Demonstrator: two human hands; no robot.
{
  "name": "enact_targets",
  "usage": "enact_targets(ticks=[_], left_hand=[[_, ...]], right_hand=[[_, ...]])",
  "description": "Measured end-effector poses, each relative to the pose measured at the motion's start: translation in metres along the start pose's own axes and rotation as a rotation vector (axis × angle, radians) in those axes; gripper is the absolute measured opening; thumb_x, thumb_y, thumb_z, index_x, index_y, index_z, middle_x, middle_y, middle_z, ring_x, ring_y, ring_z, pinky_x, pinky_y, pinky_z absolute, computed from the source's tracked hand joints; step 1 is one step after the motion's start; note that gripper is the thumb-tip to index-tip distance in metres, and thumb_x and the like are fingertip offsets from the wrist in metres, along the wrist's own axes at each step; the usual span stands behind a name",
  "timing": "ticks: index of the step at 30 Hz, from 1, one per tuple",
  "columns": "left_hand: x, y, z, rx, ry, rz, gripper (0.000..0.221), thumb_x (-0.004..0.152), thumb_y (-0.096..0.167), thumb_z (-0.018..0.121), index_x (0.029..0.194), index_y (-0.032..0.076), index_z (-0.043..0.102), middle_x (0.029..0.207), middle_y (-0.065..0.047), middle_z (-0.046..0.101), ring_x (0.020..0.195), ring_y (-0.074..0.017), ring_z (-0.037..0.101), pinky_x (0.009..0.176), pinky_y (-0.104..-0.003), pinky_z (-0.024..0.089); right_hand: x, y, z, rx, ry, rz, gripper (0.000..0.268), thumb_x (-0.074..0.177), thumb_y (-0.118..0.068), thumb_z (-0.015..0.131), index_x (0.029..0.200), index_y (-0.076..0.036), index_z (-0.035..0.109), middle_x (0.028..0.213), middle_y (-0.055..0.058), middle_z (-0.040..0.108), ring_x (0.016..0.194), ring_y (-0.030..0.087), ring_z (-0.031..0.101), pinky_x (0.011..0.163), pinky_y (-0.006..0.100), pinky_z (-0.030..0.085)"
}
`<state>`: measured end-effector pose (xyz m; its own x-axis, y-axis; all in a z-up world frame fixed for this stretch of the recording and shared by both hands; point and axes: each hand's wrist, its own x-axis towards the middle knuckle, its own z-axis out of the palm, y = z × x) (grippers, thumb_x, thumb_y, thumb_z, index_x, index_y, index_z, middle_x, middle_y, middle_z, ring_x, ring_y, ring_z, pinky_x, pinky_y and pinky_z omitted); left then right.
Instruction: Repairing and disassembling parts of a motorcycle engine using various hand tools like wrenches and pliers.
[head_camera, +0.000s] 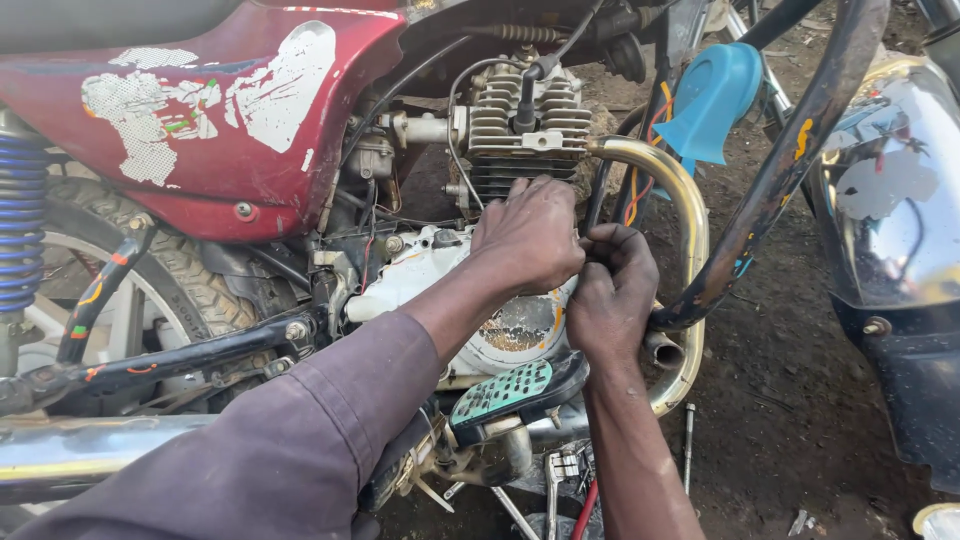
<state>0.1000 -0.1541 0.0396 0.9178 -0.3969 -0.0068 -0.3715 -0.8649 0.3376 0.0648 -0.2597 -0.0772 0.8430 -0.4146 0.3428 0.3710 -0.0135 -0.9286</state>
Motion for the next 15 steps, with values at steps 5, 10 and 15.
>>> enact_targets(ticks=[5,10,15], left_hand=[[-0.002,-0.004,-0.007,-0.117,-0.035,-0.084,0.021,0.07,0.026,0.059,0.078,0.014,0.074,0.099,-0.014,0.071,0.112,-0.0409,0.064,0.091,-0.06,0.053],[-0.012,0.0,-0.024,-0.272,-0.093,-0.101,0.03,0.069,0.014,0.053,0.086,0.011,0.078,0.094,-0.016,0.074,0.108,-0.0428,0.069,0.091,-0.061,0.053],[-0.011,-0.003,-0.026,-0.289,-0.068,-0.136,0.033,0.07,0.009,0.052,0.086,0.012,0.081,0.094,-0.016,0.077,0.107,-0.0421,0.071,0.093,-0.057,0.053]], right_hand=[[-0.003,-0.001,0.005,0.025,0.022,0.015,0.042,0.073,0.014,0.041,0.105,0.0,0.065,0.081,0.012,0.068,0.08,0.017,0.065,0.073,0.029,0.05],[-0.001,-0.016,0.007,-0.092,0.034,0.036,0.039,0.076,0.015,0.041,0.101,0.0,0.067,0.082,0.011,0.069,0.084,0.019,0.065,0.08,0.032,0.051],[0.004,-0.039,0.007,-0.386,-0.016,0.075,0.033,0.085,0.007,0.047,0.098,-0.012,0.071,0.077,0.005,0.07,0.078,0.022,0.068,0.076,0.037,0.051]])
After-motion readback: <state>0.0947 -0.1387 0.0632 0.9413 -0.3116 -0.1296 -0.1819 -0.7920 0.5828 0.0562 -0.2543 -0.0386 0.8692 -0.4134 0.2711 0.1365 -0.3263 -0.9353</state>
